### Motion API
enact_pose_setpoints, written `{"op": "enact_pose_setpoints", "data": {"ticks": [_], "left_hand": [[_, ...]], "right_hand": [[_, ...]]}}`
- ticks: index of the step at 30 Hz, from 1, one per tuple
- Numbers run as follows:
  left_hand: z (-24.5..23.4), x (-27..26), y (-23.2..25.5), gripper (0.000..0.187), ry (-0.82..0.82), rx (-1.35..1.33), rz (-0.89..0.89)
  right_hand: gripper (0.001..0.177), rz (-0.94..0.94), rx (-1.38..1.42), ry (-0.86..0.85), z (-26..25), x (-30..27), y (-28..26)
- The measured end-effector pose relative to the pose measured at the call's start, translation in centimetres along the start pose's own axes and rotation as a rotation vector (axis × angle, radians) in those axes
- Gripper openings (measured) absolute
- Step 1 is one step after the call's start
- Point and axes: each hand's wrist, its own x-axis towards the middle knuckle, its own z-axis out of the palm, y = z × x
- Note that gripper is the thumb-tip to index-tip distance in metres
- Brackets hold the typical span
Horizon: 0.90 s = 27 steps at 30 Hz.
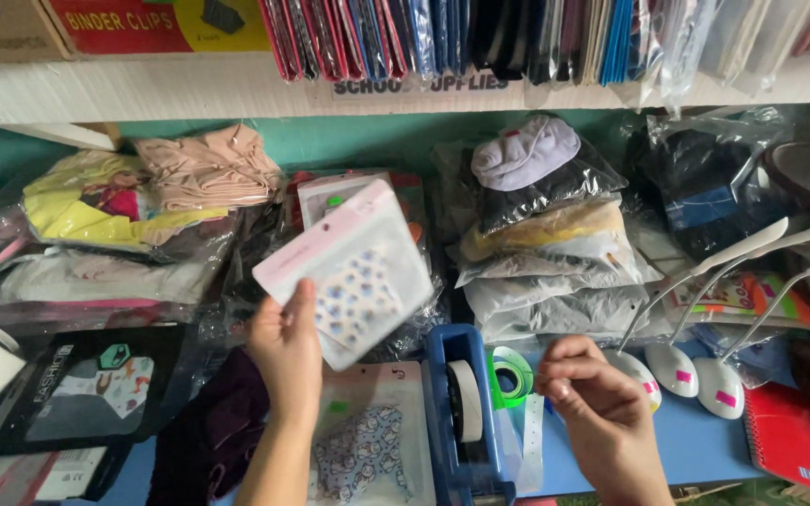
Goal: The person sits on the floor and labels small plastic packages containing face masks. They use a blue tape dispenser to apply green tape to the packages and write on the tape with a blue pen. The person handles multiple packages, placing them on a blue table in front of them.
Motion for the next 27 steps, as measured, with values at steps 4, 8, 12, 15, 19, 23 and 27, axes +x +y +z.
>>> {"op": "enact_pose_setpoints", "data": {"ticks": [4,8,12,15,19,23,27], "left_hand": [[0.1,-2.7,4.0,0.028,-0.184,0.027,-0.094],[-0.4,-5.1,6.8,0.040,-0.378,-0.041,-0.201],[-1.1,-6.2,8.1,0.032,-0.398,-0.136,-0.226],[-1.4,-6.6,8.4,0.031,-0.404,-0.128,-0.253],[-1.4,-7.0,8.7,0.033,-0.334,-0.118,-0.344],[-1.4,-7.2,9.9,0.022,-0.399,-0.104,-0.141],[-0.9,-7.3,10.6,0.017,-0.326,0.034,0.027]], "right_hand": [[0.019,0.055,0.019,-0.219,4.5,1.6,-2.0],[0.028,0.349,0.030,-0.315,7.5,2.6,-2.9],[0.035,0.454,0.055,-0.312,8.5,2.9,-3.2],[0.037,0.456,0.053,-0.302,8.8,2.7,-3.4],[0.040,0.423,0.061,-0.291,9.1,2.4,-3.5],[0.041,0.373,-0.121,-0.297,9.7,1.9,-4.3],[0.045,0.357,-0.338,-0.287,10.2,1.3,-5.1]]}}
